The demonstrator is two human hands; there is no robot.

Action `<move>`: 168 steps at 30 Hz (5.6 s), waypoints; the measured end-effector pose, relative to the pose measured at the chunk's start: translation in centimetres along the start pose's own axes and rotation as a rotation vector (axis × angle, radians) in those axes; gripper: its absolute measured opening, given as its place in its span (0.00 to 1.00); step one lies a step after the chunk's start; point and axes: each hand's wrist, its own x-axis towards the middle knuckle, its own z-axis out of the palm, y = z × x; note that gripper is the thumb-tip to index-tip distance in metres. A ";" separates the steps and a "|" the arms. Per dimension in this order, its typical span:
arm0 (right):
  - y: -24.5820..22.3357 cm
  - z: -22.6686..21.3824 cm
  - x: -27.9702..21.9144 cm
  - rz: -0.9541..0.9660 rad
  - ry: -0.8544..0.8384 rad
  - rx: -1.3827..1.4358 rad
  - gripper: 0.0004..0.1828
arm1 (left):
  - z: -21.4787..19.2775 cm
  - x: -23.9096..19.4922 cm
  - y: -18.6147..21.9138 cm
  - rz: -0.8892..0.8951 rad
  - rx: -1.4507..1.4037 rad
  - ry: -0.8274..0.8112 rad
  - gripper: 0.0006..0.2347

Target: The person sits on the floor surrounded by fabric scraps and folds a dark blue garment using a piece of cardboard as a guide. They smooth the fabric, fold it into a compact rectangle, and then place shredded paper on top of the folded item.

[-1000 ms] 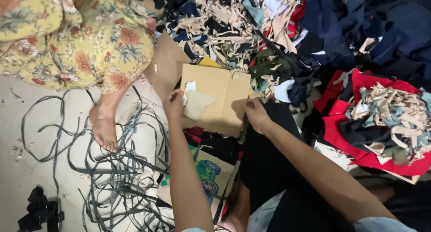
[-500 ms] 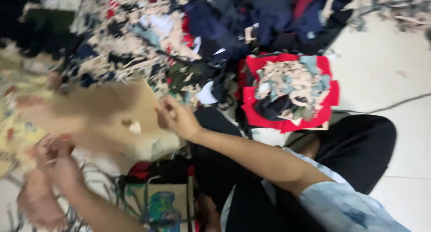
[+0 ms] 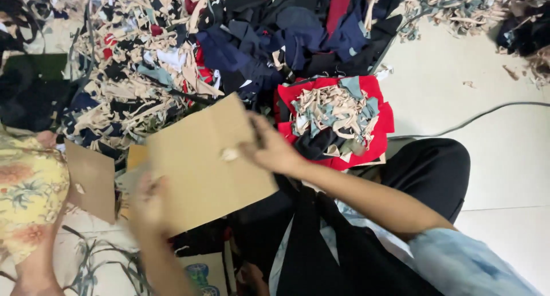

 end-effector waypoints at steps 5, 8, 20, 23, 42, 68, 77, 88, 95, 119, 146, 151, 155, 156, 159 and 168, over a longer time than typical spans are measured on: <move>2.8 -11.0 -2.8 0.038 0.153 -0.026 0.37 | 13.6 2.7 -5.9 0.106 -0.187 -0.054 0.22; 7.4 -16.3 -4.8 0.057 0.308 -0.071 0.38 | 20.8 0.3 -3.6 0.152 -0.373 -0.146 0.22; 10.8 -21.1 -9.3 0.256 0.609 -0.137 0.35 | 31.5 0.1 -3.5 0.339 -0.164 -0.324 0.25; 10.7 -20.9 -9.0 0.282 0.623 -0.123 0.34 | 31.2 -0.5 -2.9 0.344 -0.126 -0.333 0.29; 15.6 -20.7 -9.2 -0.088 0.749 -0.843 0.20 | 32.4 -0.8 -2.5 0.287 -0.051 -0.298 0.28; 13.9 -22.2 -8.3 -0.247 0.824 -0.958 0.04 | 34.4 -8.1 0.0 1.167 0.559 0.058 0.13; 13.2 -17.1 -5.8 -0.254 0.534 -1.163 0.32 | 36.4 -7.0 -0.1 1.162 0.632 -0.115 0.18; 16.5 -16.3 -5.4 -0.253 0.517 -1.307 0.29 | 36.9 -6.4 -1.7 1.303 0.686 -0.017 0.21; 17.6 -16.4 -5.4 -0.294 0.543 -1.294 0.29 | 37.0 -6.5 -2.5 1.288 0.670 -0.017 0.22; 14.2 -27.8 15.7 -0.227 0.520 -0.669 0.14 | 44.5 13.1 9.0 1.109 0.461 -0.032 0.04; 7.5 -26.1 19.7 -0.151 0.259 -0.652 0.41 | 39.7 11.2 22.9 1.438 0.516 -0.251 0.12; 4.1 -27.3 15.3 -0.328 0.199 -0.349 0.09 | 33.3 6.5 26.2 1.447 0.339 -0.297 0.08; 1.6 -28.1 9.1 -0.490 0.196 -0.396 0.11 | 28.5 3.7 24.3 1.239 0.231 -0.484 0.09; 1.4 -28.1 7.1 -0.605 0.229 -0.477 0.14 | 27.6 3.0 23.1 1.249 0.186 -0.484 0.10; 3.9 -27.3 1.8 -0.680 0.240 -0.675 0.06 | 26.5 -0.4 18.1 1.212 0.128 -0.564 0.11; 11.8 -20.7 -8.5 -0.714 0.331 -0.932 0.10 | 27.6 -2.4 -0.5 1.340 0.325 -0.376 0.12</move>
